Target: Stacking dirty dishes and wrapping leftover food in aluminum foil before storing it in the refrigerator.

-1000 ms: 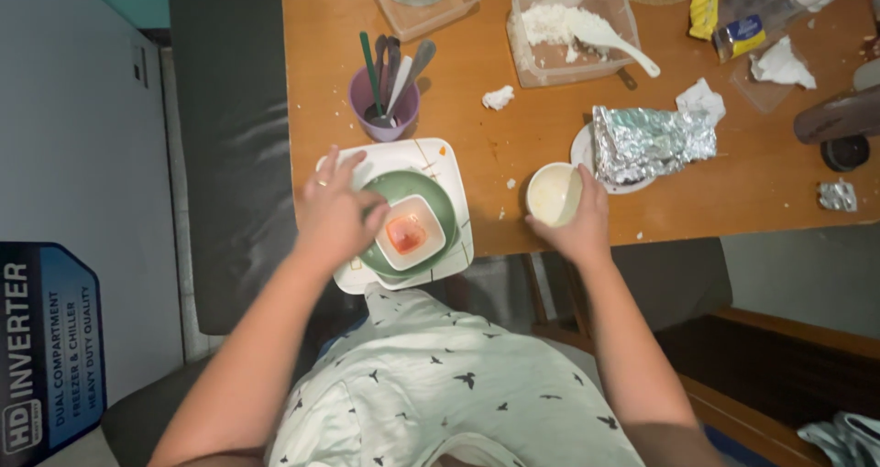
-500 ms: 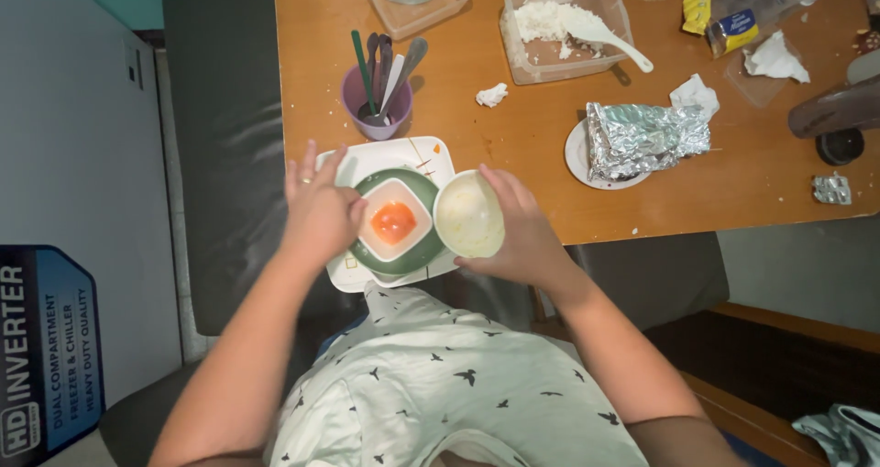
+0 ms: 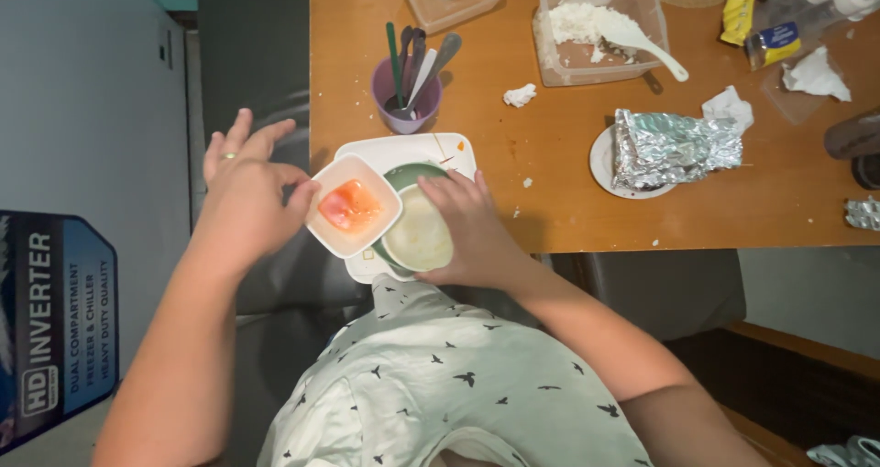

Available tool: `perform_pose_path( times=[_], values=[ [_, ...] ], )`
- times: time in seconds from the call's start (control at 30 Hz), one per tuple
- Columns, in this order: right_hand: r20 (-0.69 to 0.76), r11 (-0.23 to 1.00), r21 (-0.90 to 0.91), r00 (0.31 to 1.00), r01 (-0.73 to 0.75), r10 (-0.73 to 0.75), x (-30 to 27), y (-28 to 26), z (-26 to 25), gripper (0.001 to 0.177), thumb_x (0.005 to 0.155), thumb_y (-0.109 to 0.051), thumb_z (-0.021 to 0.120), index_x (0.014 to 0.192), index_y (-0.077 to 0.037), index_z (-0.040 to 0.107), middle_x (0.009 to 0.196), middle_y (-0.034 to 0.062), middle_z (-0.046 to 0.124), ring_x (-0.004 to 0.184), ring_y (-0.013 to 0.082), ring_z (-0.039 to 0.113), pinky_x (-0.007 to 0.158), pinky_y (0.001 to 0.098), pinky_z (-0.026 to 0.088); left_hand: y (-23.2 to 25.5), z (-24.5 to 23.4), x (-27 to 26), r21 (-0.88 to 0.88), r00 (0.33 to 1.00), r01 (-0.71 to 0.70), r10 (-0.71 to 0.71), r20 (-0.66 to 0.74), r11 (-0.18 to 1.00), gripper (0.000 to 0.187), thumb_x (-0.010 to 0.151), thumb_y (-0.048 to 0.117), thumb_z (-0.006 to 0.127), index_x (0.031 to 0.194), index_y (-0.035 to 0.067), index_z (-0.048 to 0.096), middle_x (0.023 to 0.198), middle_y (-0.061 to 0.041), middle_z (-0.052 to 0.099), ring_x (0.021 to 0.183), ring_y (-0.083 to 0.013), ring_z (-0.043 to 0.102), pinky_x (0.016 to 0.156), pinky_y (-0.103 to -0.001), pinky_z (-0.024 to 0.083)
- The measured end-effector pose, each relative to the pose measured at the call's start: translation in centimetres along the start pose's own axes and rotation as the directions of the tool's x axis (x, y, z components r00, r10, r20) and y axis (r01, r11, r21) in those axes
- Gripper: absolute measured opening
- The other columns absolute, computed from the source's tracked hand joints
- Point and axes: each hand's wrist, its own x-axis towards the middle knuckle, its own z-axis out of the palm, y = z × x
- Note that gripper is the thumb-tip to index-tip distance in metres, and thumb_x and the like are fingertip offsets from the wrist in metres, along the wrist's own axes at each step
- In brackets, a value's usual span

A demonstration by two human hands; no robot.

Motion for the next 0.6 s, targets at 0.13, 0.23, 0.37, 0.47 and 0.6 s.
perform_pose_path(
  times=[0.13, 0.23, 0.37, 0.47, 0.6],
  values=[
    [0.079, 0.997, -0.059, 0.996, -0.041, 0.046, 0.5, 0.8, 2.6, 0.124, 0.055, -0.052, 0.094, 0.151, -0.005, 0.032, 0.146, 0.0203, 0.045, 0.145, 0.0495, 0.029, 0.116, 0.0735, 0.013, 0.2, 1.4, -0.3, 0.008, 1.0, -0.004, 0.004, 0.02, 1.0, 0.009, 0.077, 0.021, 0.08, 0.083, 0.014, 0.083, 0.145, -0.014, 0.059, 0.149, -0.0456, 0.034, 0.12, -0.064, 0.017],
    [0.087, 0.996, -0.084, 0.996, -0.03, 0.037, 0.2, 1.7, 3.9, 0.126, 0.058, -0.056, 0.093, 0.153, -0.004, 0.03, 0.149, 0.0199, 0.043, 0.148, 0.0508, 0.022, 0.116, 0.0761, 0.008, 0.6, 3.2, -0.6, 0.001, 0.999, -0.005, 0.005, 0.033, 1.0, 0.011, 0.076, 0.021, 0.08, 0.084, 0.014, 0.083, 0.143, -0.013, 0.06, 0.148, -0.0453, 0.034, 0.119, -0.064, 0.017],
    [0.078, 0.997, -0.076, 0.997, -0.016, 0.022, -0.5, 2.9, 4.8, 0.129, 0.058, -0.061, 0.092, 0.155, -0.005, 0.027, 0.155, 0.0186, 0.039, 0.152, 0.0498, 0.014, 0.116, 0.0768, 0.003, 1.4, 5.3, -0.5, -0.04, 0.998, 0.004, -0.001, 0.066, 0.999, 0.011, 0.076, 0.02, 0.079, 0.084, 0.013, 0.084, 0.143, -0.013, 0.059, 0.147, -0.0446, 0.034, 0.12, -0.063, 0.017],
    [0.067, 0.997, -0.075, 0.998, 0.005, 0.0, -1.2, 3.7, 4.9, 0.132, 0.057, -0.064, 0.091, 0.155, -0.005, 0.026, 0.157, 0.0184, 0.035, 0.152, 0.0502, 0.01, 0.116, 0.0767, 0.001, 1.7, 6.7, -0.3, -0.051, 0.996, -0.002, 0.006, 0.085, 0.999, 0.01, 0.077, 0.02, 0.078, 0.083, 0.013, 0.084, 0.142, -0.013, 0.059, 0.147, -0.0449, 0.034, 0.119, -0.063, 0.017],
    [0.069, 0.996, -0.086, 0.997, 0.034, -0.028, -2.1, 4.6, 3.1, 0.128, 0.059, -0.061, 0.091, 0.154, -0.004, 0.027, 0.157, 0.019, 0.035, 0.151, 0.0514, 0.011, 0.117, 0.0744, 0.002, 2.4, 7.9, 0.2, -0.056, 0.994, -0.007, 0.013, 0.107, 0.998, 0.009, 0.078, 0.019, 0.078, 0.081, 0.012, 0.084, 0.142, -0.012, 0.06, 0.146, -0.0449, 0.034, 0.119, -0.063, 0.017]
  ],
)
